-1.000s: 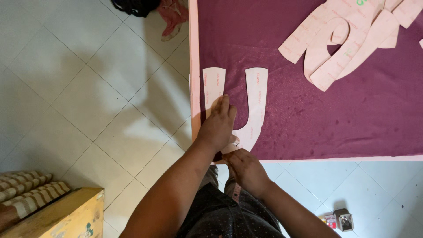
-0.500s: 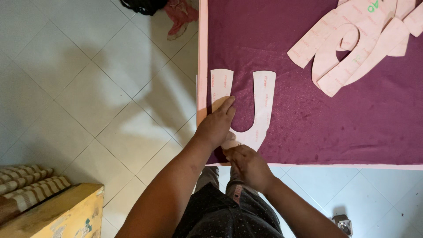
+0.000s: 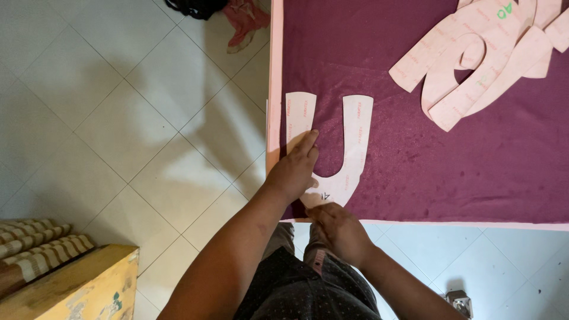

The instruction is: The person places U-shaped paper patterns on a maroon fabric laid on a table and uses a small stick to trace the pattern outlines onto the fabric. The person repeats this process for several patterns, repositioning each pattern and tracing its edges.

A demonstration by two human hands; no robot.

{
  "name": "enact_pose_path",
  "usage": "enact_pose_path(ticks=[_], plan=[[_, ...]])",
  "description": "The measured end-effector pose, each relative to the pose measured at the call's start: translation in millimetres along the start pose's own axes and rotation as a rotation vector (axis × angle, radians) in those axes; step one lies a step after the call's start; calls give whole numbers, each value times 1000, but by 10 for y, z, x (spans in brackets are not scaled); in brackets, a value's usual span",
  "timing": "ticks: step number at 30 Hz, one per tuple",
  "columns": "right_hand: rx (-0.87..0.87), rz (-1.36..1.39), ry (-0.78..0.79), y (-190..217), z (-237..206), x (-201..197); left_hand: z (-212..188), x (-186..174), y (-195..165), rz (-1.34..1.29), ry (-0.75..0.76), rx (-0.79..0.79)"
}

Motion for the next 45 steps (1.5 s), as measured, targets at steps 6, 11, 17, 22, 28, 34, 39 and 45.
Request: enact_pose_path(ticks=[6,11,17,22,28,34,39,45], plan=[[-9,40,-59,4,-159,-32,-35,-25,-45,0,103,-70],[9,69,-35,-55,-218,-58,-72,18,-121,76,77,-53],[14,25,-96,-167,-434,-105,-38,104,-94,77,69,-52],[66,-98,-158,-231,-561,-173,-29,87,-120,92,16,-14],[284,-121,-372,-226,-480,-563,-196,173,-268,294,23,-23],[-39,-42,-256,64,205,-839,-310,959,-611,534,91,3],[34,-87,181,139,657,-596,-208,1615,-681,733,164,96],[-4,-149,284,134,730,-413,-271,1577,-646,415,58,39]])
Point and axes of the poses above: each hand's wrist, its own z-axis towards the middle knuckle, its own x-axis out of the palm, y = z × x, the point moved 4 cm from there along z, towards the middle knuckle, and after that the axes turned 6 degrees about y, right-handed, at the moved point
